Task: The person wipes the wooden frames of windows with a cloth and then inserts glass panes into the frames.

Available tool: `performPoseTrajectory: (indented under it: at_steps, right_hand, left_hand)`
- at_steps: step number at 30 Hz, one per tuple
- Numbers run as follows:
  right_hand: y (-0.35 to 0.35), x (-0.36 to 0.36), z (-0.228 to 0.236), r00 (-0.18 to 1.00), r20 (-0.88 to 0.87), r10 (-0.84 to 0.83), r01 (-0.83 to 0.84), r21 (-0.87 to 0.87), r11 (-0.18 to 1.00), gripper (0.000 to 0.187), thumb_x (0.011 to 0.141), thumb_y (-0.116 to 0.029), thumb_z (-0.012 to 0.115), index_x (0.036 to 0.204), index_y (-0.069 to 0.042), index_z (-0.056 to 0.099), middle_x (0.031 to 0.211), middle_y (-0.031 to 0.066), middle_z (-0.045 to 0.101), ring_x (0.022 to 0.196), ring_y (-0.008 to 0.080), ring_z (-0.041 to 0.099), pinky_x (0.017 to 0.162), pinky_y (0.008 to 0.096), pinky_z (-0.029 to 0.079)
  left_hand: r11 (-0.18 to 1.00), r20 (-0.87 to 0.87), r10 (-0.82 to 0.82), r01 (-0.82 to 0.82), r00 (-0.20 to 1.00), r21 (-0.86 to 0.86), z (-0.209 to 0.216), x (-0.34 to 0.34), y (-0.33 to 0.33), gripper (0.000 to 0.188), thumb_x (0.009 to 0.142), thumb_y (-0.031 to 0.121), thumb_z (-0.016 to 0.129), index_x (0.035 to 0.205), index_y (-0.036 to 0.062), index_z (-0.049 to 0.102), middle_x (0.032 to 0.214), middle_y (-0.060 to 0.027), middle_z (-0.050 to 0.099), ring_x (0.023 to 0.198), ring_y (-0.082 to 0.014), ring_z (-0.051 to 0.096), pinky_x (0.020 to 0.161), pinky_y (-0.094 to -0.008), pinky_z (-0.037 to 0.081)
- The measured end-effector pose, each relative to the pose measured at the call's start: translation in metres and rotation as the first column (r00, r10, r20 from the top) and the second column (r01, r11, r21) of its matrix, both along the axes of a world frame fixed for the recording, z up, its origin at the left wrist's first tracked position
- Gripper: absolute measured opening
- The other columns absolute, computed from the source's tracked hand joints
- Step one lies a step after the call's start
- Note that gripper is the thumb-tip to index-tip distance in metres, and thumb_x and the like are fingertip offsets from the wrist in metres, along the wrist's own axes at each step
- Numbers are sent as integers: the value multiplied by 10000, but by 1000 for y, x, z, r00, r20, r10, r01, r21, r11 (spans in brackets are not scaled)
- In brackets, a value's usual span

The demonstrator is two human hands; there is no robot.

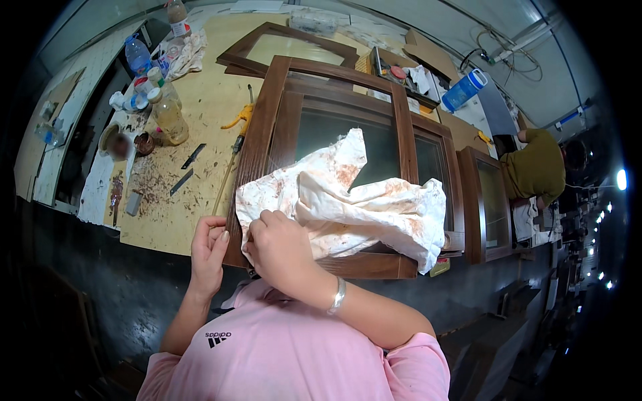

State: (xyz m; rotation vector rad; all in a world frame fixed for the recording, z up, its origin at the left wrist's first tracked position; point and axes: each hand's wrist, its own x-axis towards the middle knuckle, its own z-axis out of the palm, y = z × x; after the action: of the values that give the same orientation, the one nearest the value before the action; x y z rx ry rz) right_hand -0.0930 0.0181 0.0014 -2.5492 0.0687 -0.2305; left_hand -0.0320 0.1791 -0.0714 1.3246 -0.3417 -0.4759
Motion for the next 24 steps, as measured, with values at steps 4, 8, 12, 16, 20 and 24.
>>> performPoseTrajectory:
  at_steps: [4,8,12,16,20,24]
  right_hand:
    - [0,4,-9,999,49,-23,23,12,1000,123,761,-84,717,787,-30,610,820,131,587,801,345,605,673,445,497]
    - [3,5,-8,997,34,-73,72,32,997,99,770,-66,699,785,-27,610,814,134,600,795,345,614,670,452,497]
    - [4,5,-10,995,30,-96,95,17,995,89,770,-49,690,793,-25,607,808,137,608,749,353,618,658,461,497]
    - [0,6,-16,991,91,-102,105,-28,994,93,781,-45,689,784,-21,599,802,136,592,701,346,612,615,444,493]
    - [-9,8,-13,966,253,-62,33,115,993,120,777,1,701,789,-12,582,762,107,539,627,273,580,562,367,478]
    - [-19,6,-6,956,276,-101,10,313,950,149,778,47,705,836,-14,581,790,69,537,625,165,536,553,277,450]
  left_hand:
    - [1000,23,12,-13,1000,19,7,-3,-3,190,1016,36,484,1202,-1,464,1007,-78,652,878,-65,564,785,-216,441]
    - [1000,22,13,-13,1000,12,4,-1,-1,192,1011,28,491,1199,-3,467,992,-69,645,843,-59,541,757,-213,426]
    - [1000,0,8,-8,1000,-17,3,0,0,192,1011,31,494,1198,-7,468,1005,-77,650,846,-60,545,755,-212,428]
    - [1000,-12,-18,18,1000,-16,-1,3,1,195,1012,39,498,1200,-7,470,1004,-81,655,847,-63,552,753,-216,434]
    - [999,-41,-33,31,999,-42,-1,5,3,198,993,-9,506,1187,-16,469,997,-80,632,867,-64,567,760,-206,448]
    - [997,-55,-53,51,997,-53,-5,7,5,187,991,-13,506,1175,-14,470,1003,-82,632,871,-68,572,766,-209,453]
